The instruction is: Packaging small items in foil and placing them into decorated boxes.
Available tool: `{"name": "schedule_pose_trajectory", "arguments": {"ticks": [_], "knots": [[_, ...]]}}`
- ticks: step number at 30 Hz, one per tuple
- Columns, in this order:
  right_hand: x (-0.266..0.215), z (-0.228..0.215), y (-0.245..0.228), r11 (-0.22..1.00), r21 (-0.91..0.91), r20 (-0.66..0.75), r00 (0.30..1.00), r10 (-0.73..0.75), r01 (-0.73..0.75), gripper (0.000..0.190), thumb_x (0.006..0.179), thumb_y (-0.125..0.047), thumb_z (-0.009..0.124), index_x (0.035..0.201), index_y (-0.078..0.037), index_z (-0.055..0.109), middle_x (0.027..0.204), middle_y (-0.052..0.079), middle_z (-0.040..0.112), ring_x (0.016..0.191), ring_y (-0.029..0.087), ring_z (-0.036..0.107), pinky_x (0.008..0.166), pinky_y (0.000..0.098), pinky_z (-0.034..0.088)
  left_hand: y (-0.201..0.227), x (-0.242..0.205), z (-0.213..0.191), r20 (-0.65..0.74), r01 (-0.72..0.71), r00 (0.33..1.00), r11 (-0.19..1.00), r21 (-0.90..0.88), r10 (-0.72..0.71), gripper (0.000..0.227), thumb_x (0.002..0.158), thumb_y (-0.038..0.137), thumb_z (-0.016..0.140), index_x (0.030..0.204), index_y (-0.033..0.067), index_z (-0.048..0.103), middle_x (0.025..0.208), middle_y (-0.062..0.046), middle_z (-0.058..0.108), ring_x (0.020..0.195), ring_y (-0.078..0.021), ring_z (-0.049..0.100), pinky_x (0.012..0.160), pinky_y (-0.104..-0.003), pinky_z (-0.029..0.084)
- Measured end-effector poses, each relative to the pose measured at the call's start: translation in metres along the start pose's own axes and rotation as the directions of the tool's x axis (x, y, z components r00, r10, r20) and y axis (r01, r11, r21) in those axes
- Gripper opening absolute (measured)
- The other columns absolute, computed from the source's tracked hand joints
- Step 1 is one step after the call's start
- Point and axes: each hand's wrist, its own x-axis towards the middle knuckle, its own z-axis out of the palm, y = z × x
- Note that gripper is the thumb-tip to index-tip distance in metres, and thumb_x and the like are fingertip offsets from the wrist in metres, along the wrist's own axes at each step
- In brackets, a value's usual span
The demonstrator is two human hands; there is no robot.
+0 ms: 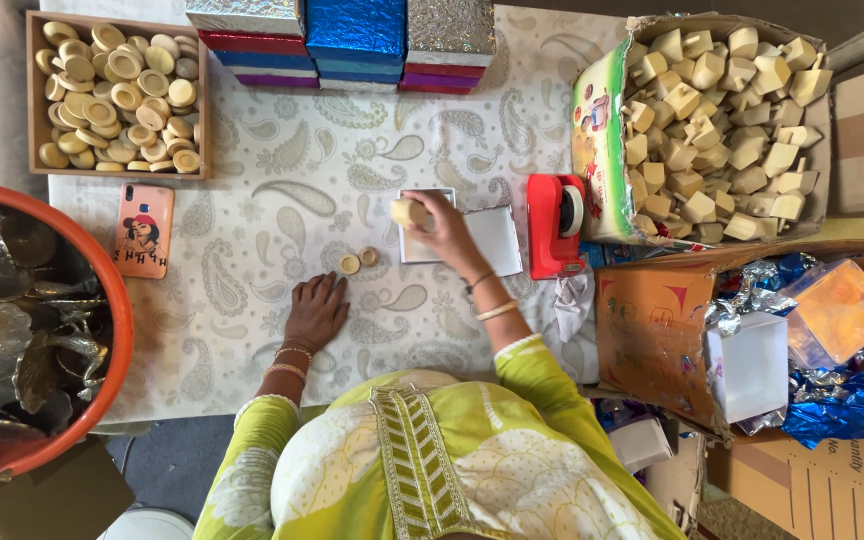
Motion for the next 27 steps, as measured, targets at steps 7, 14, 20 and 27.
{"name": "schedule_pose_trajectory", "arguments": {"ticks": [7,14,20,27], "knots": [[-0.033,-0.024,0.024,0.958,-0.287,0.206,0.975,0.079,-0.017,0.054,0.081,-0.005,0.076,0.133,-0.013,0.062,0.125,0.009,0.065,0.119,0.029,0.060,0.106,0.0385,0.050,0.001,0.002,-0.001,0.004,0.001,1.000,1.000,-0.013,0.000,0.051,0.095,0.036,0.059,0.139,0.0101,0.058,0.144,-0.010,0.053,0.132,-0.0273,0.046,0.110,-0.049,0.035],[-0.054,0.000,0.048,0.941,-0.338,0.272,0.956,0.106,-0.008,0.053,0.086,-0.004,0.073,0.137,-0.013,0.060,0.130,0.010,0.060,0.122,0.030,0.058,0.106,0.0391,0.050,0.000,0.000,0.000,0.004,-0.001,1.000,1.000,-0.006,0.002,0.051,0.094,0.036,0.059,0.139,0.0103,0.058,0.144,-0.010,0.053,0.132,-0.0275,0.045,0.110,-0.050,0.035],[-0.053,-0.003,0.033,0.925,-0.380,0.305,0.946,0.111,0.014,0.058,0.081,-0.012,0.080,0.136,-0.014,0.059,0.127,0.010,0.059,0.118,0.031,0.059,0.101,0.0401,0.050,0.000,0.000,0.000,-0.016,-0.001,1.000,1.000,-0.019,0.001,0.051,0.094,0.036,0.059,0.138,0.0107,0.059,0.144,-0.010,0.053,0.132,-0.0273,0.045,0.110,-0.050,0.035],[-0.052,0.009,0.028,0.914,-0.404,0.201,0.978,0.053,0.034,0.051,0.084,-0.004,0.075,0.132,-0.015,0.062,0.118,0.007,0.062,0.109,0.029,0.064,0.094,0.0394,0.055,0.001,0.001,-0.003,-0.008,-0.005,1.000,1.000,-0.014,0.005,0.051,0.094,0.036,0.059,0.138,0.0104,0.059,0.144,-0.010,0.053,0.132,-0.0269,0.045,0.110,-0.049,0.035]]}}
